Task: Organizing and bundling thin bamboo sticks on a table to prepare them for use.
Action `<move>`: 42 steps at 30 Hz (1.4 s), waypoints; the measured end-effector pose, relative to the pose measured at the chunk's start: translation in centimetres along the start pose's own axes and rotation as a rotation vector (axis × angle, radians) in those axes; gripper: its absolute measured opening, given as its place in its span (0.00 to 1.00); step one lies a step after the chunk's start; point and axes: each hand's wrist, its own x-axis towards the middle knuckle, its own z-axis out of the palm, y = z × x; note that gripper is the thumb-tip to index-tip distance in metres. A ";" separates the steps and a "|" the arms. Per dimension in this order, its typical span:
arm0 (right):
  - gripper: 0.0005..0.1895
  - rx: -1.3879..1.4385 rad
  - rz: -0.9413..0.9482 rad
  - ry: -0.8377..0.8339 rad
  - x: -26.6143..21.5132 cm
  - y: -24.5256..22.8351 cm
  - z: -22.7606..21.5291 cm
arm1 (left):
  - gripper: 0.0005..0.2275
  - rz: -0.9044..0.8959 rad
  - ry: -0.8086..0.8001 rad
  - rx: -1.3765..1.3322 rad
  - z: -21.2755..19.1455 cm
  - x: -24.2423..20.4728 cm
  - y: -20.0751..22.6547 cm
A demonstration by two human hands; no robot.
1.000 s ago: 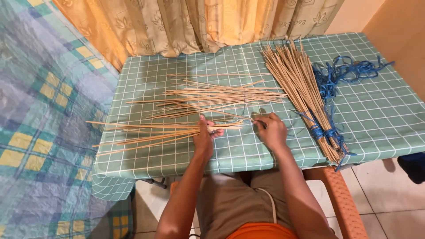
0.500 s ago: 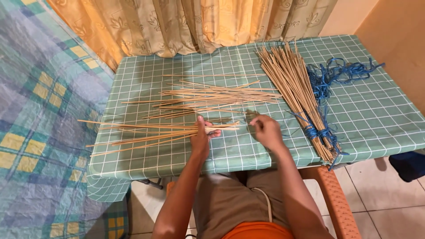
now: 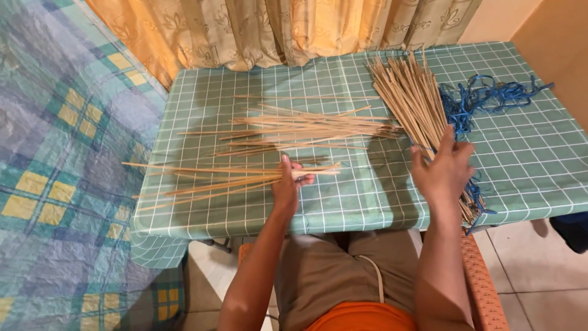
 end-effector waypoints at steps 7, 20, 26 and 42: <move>0.14 -0.087 -0.294 0.237 2.3 3.0 6.6 | 0.19 0.043 -0.164 0.039 0.5 0.6 0.1; 0.08 -0.081 -0.362 -0.384 5.1 -1.0 18.7 | 0.20 0.072 -0.201 0.041 1.1 0.5 1.0; 0.05 -0.052 -0.389 -0.372 4.6 -1.0 17.9 | 0.21 0.051 -0.191 0.031 1.1 0.7 0.9; 0.05 0.270 -0.390 -0.201 4.9 0.6 12.9 | 0.26 0.042 -0.214 0.040 1.7 -0.5 2.2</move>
